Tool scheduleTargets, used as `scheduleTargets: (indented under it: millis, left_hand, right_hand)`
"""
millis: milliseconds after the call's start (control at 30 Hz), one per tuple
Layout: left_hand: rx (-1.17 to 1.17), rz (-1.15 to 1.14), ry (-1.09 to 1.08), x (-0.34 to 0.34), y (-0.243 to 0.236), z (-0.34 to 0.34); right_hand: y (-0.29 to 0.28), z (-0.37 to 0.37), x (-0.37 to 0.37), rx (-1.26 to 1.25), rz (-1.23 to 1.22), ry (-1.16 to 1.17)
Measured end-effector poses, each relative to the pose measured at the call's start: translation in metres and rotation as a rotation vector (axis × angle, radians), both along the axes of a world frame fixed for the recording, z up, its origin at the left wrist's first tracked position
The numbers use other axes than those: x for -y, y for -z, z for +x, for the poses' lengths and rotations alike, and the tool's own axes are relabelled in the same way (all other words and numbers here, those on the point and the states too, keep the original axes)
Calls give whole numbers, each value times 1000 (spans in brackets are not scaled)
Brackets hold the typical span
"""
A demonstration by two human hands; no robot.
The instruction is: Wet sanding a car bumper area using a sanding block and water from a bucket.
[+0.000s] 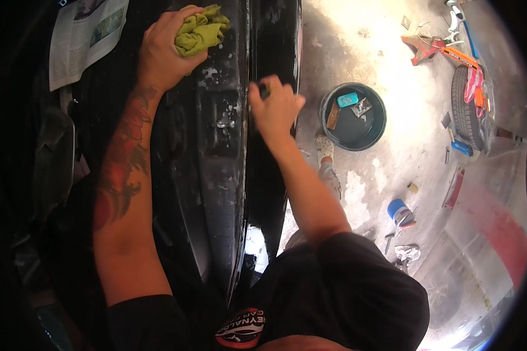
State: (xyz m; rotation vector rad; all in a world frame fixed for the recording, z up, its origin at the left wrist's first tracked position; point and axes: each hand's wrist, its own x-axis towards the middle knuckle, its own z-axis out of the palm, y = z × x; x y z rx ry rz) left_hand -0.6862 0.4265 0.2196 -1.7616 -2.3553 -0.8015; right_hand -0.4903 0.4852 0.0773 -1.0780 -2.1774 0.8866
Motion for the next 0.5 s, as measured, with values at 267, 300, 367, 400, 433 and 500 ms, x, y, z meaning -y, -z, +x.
scheduleTargets:
  millis: [267,300,367,400,433,500]
  left_hand:
    - [-48,-23,-41,-2,4,-6]
    - [-55,-30,-47,-1,3,-6]
    - [-42,-43,-57,8,3,-10]
    - [-17,-51,-52,7,2,-8]
    - [-19,-43,-52,6,2,-7]
    - [-52,-42,-45,2,-2,-5]
  right_hand:
    - [-6,-55,-55,-85,138,125]
    - [-1,-50,-50,-94,137,97]
    - [-3,-31,-22,-51,75,49]
    - [-4,-23,-18,6,19,16]
    - [-4,-26,-22,-2,17,14]
    - [-4,-52,-45,-48,67,52]
